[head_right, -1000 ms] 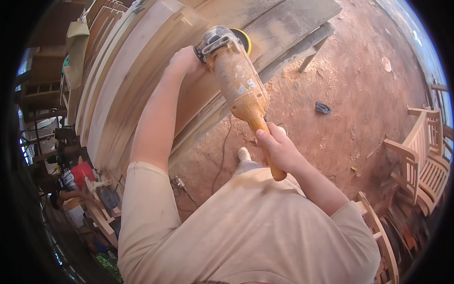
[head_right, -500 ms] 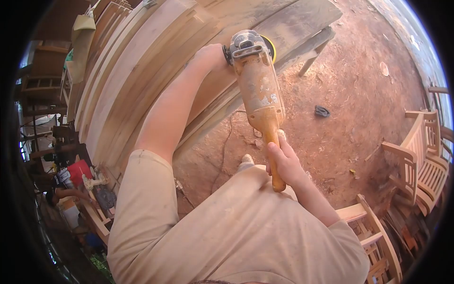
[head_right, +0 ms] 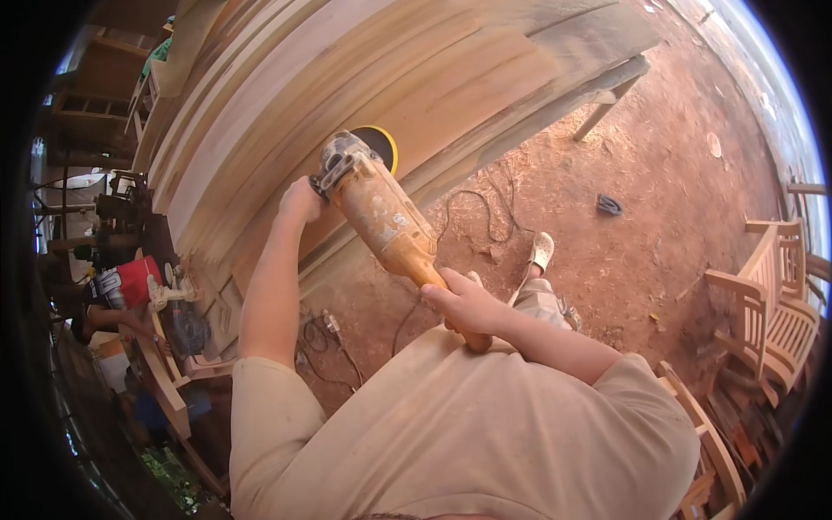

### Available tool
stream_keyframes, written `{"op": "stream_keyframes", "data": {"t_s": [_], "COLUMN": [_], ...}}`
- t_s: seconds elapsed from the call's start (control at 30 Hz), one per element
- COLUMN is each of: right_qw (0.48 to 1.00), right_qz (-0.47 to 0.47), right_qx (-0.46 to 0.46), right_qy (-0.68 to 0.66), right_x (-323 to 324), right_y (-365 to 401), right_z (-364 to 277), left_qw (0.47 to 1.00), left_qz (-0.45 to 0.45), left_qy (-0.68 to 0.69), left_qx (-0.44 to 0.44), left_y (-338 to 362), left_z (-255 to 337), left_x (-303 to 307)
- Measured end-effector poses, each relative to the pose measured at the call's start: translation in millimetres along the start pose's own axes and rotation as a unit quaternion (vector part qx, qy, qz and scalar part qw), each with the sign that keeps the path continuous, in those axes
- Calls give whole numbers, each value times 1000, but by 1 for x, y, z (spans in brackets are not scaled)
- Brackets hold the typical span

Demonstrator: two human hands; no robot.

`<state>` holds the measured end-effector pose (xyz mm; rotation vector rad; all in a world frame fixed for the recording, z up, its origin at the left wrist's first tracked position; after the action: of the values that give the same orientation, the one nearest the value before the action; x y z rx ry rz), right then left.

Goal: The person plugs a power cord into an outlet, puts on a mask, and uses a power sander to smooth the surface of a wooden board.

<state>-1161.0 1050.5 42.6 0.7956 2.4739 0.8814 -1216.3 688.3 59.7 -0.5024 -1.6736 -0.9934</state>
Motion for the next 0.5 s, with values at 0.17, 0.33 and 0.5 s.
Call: {"op": "stream_keyframes", "data": {"t_s": [0.17, 0.33, 0.5], "right_qw": [995, 989, 989], "right_qz": [-67, -86, -75], "right_qx": [-18, -12, -48], "right_qy": [74, 119, 120], "right_x": [-36, -25, 37], "right_y": [-16, -14, 13], "right_z": [1, -9, -7], "left_qw": [996, 987, 990], "left_qz": [9, 6, -16], "left_qy": [2, 5, 38], "left_qx": [86, 162, 137], "left_y": [45, 63, 70], "left_z": [-88, -105, -40], "left_x": [-41, -61, -55]}}
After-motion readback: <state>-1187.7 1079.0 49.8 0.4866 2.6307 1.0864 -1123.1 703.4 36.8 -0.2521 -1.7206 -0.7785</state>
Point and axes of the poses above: each hand's wrist, its own y-axis away from the middle knuckle, its own x-axis out of the back of the hand, z = x × y, the point moved 2 cm from there along -y, towards the middle knuckle, and after that the axes turned 8 degrees about z, right-handed, at the moved point
